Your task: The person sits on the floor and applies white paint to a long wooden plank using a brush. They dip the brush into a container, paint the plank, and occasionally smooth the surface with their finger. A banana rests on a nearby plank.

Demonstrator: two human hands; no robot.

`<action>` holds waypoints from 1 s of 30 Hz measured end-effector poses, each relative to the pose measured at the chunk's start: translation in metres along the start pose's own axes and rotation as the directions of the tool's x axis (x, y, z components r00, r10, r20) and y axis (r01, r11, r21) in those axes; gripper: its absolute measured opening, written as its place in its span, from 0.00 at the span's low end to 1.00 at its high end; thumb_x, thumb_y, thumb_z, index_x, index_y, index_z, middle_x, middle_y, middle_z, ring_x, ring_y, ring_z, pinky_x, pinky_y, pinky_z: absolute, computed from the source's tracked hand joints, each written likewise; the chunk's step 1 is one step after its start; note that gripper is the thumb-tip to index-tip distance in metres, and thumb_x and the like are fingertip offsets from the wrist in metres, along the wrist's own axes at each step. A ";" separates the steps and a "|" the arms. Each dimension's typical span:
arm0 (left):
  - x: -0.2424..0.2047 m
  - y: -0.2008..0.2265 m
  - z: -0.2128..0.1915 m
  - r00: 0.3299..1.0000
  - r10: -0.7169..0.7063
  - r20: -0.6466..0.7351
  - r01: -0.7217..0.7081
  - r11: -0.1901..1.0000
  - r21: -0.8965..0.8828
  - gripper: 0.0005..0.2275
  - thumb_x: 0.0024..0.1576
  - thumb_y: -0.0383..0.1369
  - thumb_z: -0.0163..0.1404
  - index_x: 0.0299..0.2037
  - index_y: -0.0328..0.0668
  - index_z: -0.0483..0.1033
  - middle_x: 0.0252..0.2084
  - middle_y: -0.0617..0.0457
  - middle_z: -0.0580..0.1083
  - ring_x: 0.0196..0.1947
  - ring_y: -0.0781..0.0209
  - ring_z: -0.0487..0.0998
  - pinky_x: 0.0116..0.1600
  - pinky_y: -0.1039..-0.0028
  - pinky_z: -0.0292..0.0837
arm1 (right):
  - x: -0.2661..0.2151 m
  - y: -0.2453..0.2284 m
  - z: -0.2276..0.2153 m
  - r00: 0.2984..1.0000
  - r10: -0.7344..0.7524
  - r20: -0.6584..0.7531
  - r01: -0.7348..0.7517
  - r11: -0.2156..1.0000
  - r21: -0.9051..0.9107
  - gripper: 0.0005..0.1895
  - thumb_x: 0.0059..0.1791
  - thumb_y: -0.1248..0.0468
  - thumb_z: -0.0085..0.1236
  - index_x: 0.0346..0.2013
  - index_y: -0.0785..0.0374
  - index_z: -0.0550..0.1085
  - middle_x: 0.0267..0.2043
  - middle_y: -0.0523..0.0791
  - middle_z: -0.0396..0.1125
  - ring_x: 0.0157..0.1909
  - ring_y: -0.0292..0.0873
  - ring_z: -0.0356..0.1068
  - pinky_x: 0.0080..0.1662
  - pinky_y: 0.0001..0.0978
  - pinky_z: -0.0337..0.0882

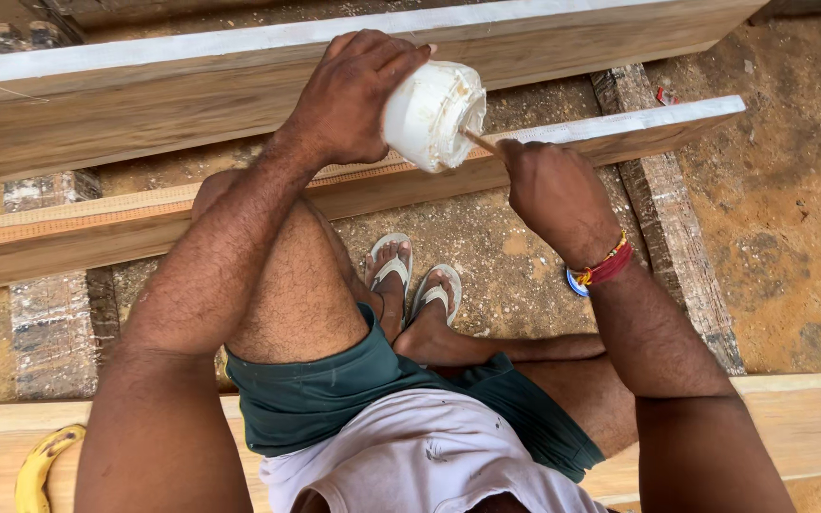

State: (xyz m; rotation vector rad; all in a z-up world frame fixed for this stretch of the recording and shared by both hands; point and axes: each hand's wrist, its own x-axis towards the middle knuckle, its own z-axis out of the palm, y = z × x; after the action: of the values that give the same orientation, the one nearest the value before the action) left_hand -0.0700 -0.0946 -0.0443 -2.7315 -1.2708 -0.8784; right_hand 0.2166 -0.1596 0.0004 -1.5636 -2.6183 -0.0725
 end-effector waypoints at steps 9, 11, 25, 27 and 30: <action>-0.067 -0.009 0.033 0.990 -0.104 -0.099 0.098 0.993 -0.069 0.41 0.42 0.29 0.65 0.71 0.47 0.64 0.69 0.48 0.69 0.72 0.47 0.64 0.78 0.49 0.51 | 0.012 0.014 0.007 0.892 0.054 0.449 -0.237 0.902 0.362 0.15 0.54 0.54 0.54 0.34 0.58 0.83 0.19 0.50 0.71 0.22 0.43 0.68 0.31 0.42 0.69; -0.077 -0.011 0.041 0.976 -0.155 -0.151 0.141 0.985 -0.095 0.41 0.43 0.30 0.66 0.71 0.48 0.64 0.68 0.49 0.69 0.72 0.48 0.65 0.79 0.49 0.51 | -0.003 0.027 0.010 0.844 0.160 0.511 -0.410 0.808 0.424 0.17 0.56 0.54 0.54 0.34 0.60 0.83 0.18 0.48 0.66 0.20 0.40 0.62 0.28 0.38 0.64; -0.093 -0.039 0.084 0.855 -0.430 -0.291 0.295 0.863 -0.410 0.54 0.37 0.36 0.76 0.74 0.48 0.53 0.70 0.43 0.63 0.72 0.45 0.64 0.75 0.51 0.61 | -0.113 0.085 0.127 0.809 0.131 0.573 -0.560 -0.125 0.819 0.12 0.55 0.68 0.47 0.47 0.71 0.76 0.24 0.48 0.71 0.15 0.33 0.58 0.16 0.24 0.56; -0.092 -0.042 0.093 0.820 -0.510 -0.259 0.337 0.797 -0.501 0.55 0.37 0.36 0.76 0.75 0.49 0.51 0.70 0.44 0.63 0.72 0.48 0.66 0.75 0.54 0.65 | -0.117 0.085 0.143 0.806 0.103 0.583 -0.558 -0.196 0.806 0.13 0.54 0.68 0.47 0.48 0.70 0.77 0.22 0.48 0.70 0.13 0.33 0.57 0.15 0.23 0.56; -0.099 -0.048 0.103 0.772 -0.580 -0.258 0.362 0.736 -0.572 0.57 0.37 0.36 0.78 0.75 0.48 0.50 0.69 0.44 0.63 0.71 0.49 0.67 0.75 0.55 0.67 | -0.124 0.089 0.158 0.814 0.108 0.571 -0.542 -0.211 0.813 0.12 0.56 0.68 0.48 0.48 0.73 0.76 0.24 0.48 0.70 0.14 0.32 0.56 0.16 0.22 0.55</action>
State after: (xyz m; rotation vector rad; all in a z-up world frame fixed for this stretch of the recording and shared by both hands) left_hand -0.1048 -0.1077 -0.1904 -2.2664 -1.8946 -1.9772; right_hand 0.3448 -0.2124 -0.1699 -1.3696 -1.1018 1.8769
